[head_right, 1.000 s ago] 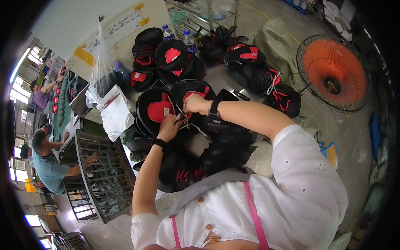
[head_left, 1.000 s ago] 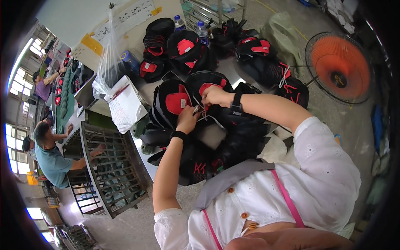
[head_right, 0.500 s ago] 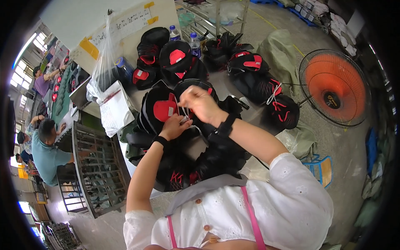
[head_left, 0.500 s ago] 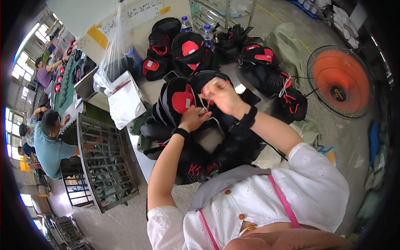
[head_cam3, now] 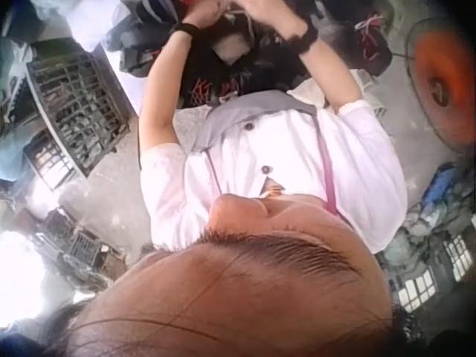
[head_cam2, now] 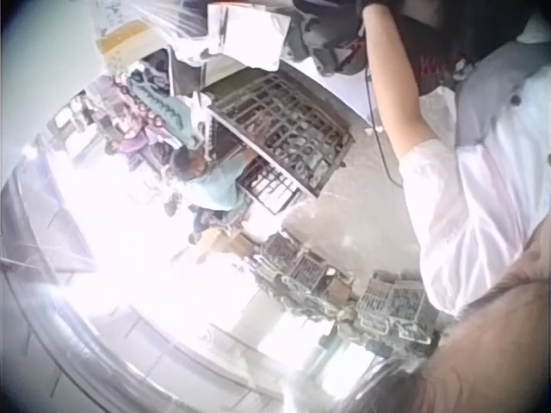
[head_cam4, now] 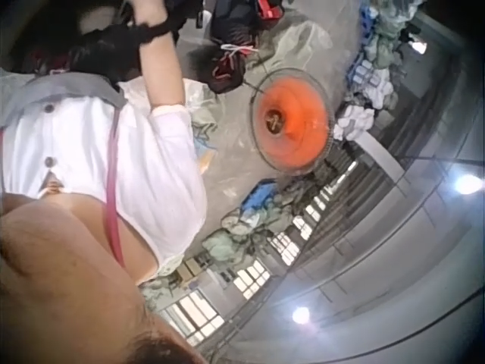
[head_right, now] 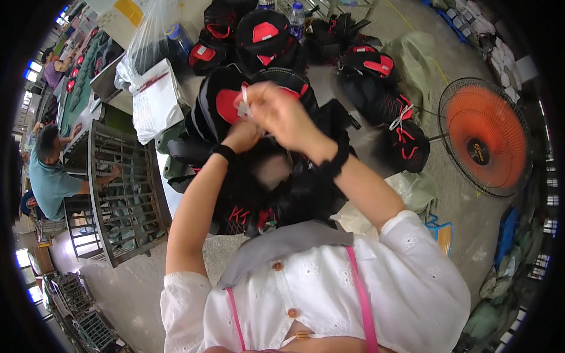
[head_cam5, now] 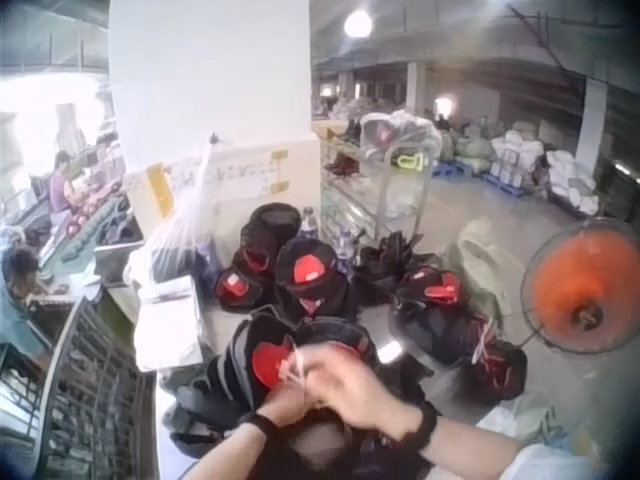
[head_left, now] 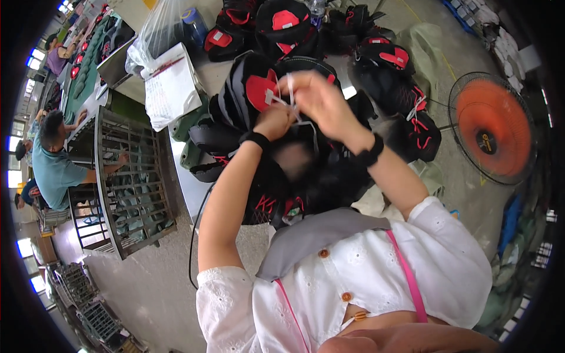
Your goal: The recorder organizes black shoe upper components on a table, counts them, and then logs the information on a notepad.
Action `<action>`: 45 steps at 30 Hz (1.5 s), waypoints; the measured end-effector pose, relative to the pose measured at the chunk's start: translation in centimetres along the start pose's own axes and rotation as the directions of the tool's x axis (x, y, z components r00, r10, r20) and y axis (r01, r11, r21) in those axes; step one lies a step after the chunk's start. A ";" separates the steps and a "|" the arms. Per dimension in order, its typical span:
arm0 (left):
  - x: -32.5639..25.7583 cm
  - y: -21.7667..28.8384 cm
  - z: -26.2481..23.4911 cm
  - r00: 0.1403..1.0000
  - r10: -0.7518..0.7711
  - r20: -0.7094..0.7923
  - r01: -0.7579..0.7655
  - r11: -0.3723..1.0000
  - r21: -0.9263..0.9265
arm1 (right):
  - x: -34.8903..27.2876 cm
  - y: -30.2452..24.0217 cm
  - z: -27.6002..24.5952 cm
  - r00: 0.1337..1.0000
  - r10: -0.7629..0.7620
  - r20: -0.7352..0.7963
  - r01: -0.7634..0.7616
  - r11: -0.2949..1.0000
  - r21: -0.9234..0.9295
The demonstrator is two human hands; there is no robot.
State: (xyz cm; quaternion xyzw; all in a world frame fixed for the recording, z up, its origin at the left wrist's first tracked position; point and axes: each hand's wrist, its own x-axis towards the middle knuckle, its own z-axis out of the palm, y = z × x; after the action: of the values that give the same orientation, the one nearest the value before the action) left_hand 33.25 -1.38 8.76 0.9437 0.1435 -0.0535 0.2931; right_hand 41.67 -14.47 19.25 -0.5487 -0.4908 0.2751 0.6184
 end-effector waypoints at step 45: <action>6.1 8.1 2.4 0.878 -0.157 -0.452 -0.114 0.848 -0.517 | 2.8 7.7 -10.2 0.966 0.118 -0.229 -0.158 0.974 -0.164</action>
State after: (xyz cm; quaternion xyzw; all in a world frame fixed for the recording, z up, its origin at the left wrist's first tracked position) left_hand 41.46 -7.65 9.99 0.8078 0.2312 0.2190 0.4960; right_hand 53.44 -14.29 13.68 -0.6624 -0.4034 0.2103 0.5953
